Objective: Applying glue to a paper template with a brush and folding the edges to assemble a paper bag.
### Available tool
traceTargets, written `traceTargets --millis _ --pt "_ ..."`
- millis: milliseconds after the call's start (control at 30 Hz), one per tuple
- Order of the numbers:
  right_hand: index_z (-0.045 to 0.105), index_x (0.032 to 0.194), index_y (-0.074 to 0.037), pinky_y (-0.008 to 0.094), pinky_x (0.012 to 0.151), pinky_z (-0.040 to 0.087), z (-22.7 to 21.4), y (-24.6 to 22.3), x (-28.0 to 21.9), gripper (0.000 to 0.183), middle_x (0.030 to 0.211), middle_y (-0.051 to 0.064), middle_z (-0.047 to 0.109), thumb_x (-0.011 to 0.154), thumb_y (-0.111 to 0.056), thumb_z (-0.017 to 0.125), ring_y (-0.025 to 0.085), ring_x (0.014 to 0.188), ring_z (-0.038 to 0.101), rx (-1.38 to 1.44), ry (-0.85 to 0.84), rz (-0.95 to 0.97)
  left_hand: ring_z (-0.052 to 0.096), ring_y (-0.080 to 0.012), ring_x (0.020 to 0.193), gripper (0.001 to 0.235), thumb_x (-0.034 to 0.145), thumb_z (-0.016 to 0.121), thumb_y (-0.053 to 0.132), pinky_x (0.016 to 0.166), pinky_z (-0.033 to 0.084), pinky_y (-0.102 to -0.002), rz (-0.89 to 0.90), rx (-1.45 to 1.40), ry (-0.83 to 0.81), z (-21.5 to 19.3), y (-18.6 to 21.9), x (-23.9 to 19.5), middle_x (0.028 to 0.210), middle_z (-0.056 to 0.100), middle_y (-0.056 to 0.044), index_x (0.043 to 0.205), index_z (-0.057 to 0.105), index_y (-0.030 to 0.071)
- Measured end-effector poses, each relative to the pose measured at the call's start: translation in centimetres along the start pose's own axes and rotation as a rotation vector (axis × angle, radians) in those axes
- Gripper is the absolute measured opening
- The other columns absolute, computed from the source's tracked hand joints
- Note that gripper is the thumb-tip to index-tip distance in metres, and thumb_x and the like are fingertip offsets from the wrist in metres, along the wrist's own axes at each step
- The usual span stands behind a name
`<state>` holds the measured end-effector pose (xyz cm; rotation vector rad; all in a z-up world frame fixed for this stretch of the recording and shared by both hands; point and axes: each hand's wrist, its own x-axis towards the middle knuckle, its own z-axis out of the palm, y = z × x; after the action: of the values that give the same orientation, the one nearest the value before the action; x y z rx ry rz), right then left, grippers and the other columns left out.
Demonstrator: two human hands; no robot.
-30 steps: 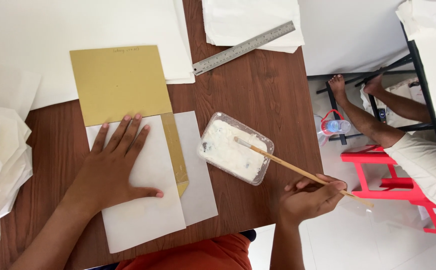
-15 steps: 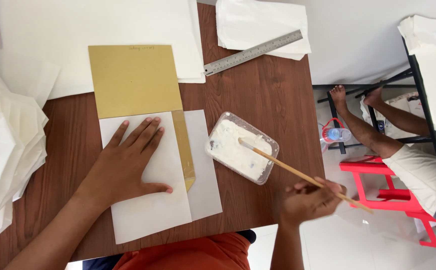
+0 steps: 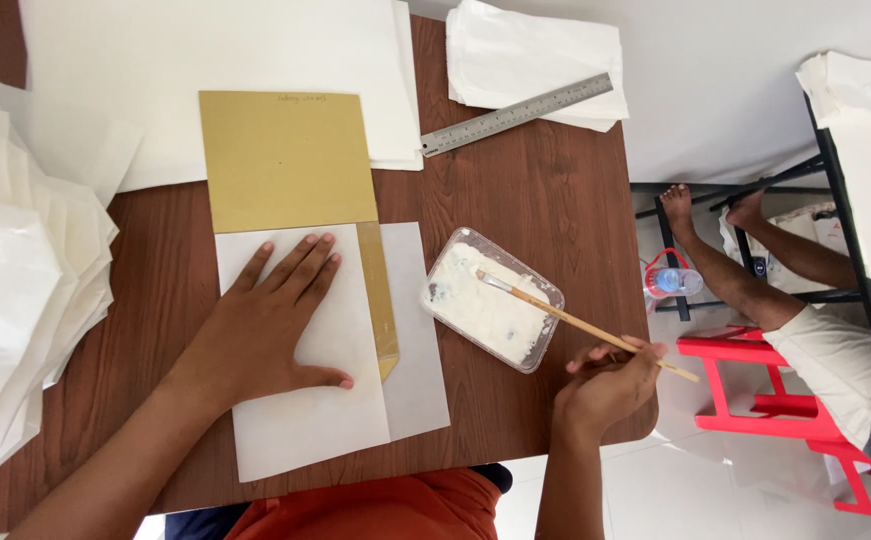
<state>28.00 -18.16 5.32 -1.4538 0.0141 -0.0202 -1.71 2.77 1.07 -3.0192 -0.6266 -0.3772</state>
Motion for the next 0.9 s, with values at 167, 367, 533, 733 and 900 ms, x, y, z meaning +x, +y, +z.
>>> traceTargets --millis 167,367,533,733,900 --pt "0.049 0.092 -0.01 0.028 0.039 0.037 -0.9 0.4 -0.7 0.048 0.062 0.008 0.049 0.103 -0.056 0.039 0.02 0.042 0.046 -0.027 -0.005 -0.185 0.01 -0.0199 0.162 0.147 0.066 0.045 0.113 0.13 0.006 -0.045 0.0 0.043 0.024 0.4 0.0 -0.2 0.173 0.016 -0.01 0.163 0.018 0.006" --pt "0.046 0.096 -0.008 0.024 0.037 0.035 -4.9 1.8 1.1 0.051 0.061 0.014 0.051 0.112 -0.055 0.035 0.018 0.037 0.042 -0.099 -0.334 -0.723 0.011 -0.0212 0.161 0.148 0.065 0.049 0.111 0.13 0.007 -0.045 -0.006 0.036 0.022 0.6 0.0 -0.2 0.173 0.016 -0.01 0.163 0.017 0.006" --pt "0.045 0.089 0.004 0.034 0.036 0.039 -7.6 1.5 1.5 0.044 0.064 0.021 0.047 0.112 -0.032 0.039 0.026 0.043 0.045 -0.088 -0.479 -1.029 0.011 -0.0207 0.161 0.147 0.065 0.05 0.11 0.13 0.006 -0.046 -0.008 0.001 0.016 0.7 0.0 -0.2 0.173 0.017 -0.01 0.163 0.019 0.005" --pt "0.042 0.086 0.005 0.036 0.035 0.036 -8.5 1.8 3.0 0.034 0.079 0.011 0.045 0.111 -0.017 0.037 0.032 0.042 0.049 -0.002 -0.383 -1.28 0.009 -0.0197 0.162 0.148 0.066 0.046 0.114 0.13 0.005 -0.045 -0.002 0.059 0.034 0.8 0.0 -0.3 0.174 0.014 -0.009 0.163 0.017 0.006" --pt "0.045 0.088 0.001 0.033 0.039 0.035 -7.0 0.4 1.0 0.041 0.067 0.008 0.042 0.113 -0.031 0.038 0.029 0.041 0.048 -0.006 -0.255 -1.123 0.011 -0.0204 0.161 0.147 0.065 0.051 0.111 0.13 0.006 -0.046 -0.002 0.012 0.026 0.8 0.0 -0.3 0.173 0.016 -0.01 0.162 0.019 0.005"
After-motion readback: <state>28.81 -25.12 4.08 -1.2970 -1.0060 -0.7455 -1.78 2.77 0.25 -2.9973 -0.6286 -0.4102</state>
